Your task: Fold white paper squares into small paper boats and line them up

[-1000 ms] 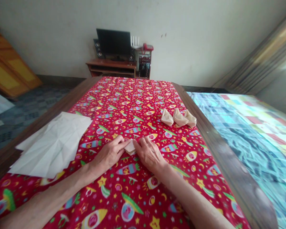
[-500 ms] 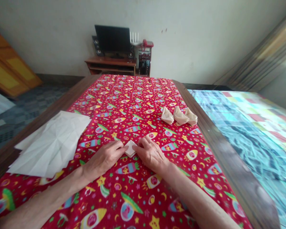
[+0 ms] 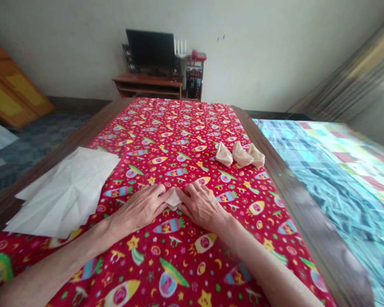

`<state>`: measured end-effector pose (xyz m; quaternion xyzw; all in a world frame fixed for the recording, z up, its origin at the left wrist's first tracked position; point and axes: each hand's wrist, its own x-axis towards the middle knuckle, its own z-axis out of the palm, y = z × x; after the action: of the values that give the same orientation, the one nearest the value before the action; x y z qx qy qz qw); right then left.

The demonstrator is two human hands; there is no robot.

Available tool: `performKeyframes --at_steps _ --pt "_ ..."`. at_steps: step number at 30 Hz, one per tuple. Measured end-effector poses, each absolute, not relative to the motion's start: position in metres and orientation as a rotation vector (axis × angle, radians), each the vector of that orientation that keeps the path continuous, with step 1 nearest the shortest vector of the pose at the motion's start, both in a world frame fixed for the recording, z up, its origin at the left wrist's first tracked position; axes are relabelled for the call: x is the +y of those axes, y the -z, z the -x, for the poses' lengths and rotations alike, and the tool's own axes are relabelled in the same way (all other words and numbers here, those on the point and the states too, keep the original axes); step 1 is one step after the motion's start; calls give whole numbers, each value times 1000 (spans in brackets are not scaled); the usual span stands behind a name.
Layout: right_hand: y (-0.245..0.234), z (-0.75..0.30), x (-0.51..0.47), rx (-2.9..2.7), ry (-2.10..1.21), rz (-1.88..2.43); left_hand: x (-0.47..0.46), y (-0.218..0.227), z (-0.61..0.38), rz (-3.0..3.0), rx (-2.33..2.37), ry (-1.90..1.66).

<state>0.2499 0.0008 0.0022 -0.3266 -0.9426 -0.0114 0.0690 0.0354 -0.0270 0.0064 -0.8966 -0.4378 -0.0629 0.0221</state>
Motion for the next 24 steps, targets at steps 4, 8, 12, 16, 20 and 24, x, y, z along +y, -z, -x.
performKeyframes --at_steps 4,8,12,16,20,24 --pt "-4 -251 -1 -2834 80 1036 -28 -6 -33 2777 -1356 167" --pt "-6 -256 -4 -2831 130 1050 -32 -7 -30 2773 -1347 161" --pt "-7 -261 -8 -2829 170 1078 -37 -8 -29 2739 -1336 201" --pt "-4 -260 -7 -2762 187 1012 -40 -3 -28 2750 -1299 347" --pt "4 -257 -4 -2628 51 902 -40 7 -28 2789 -1306 621" --pt "15 -255 -1 -2462 -261 818 -34 18 -28 2841 -1379 915"
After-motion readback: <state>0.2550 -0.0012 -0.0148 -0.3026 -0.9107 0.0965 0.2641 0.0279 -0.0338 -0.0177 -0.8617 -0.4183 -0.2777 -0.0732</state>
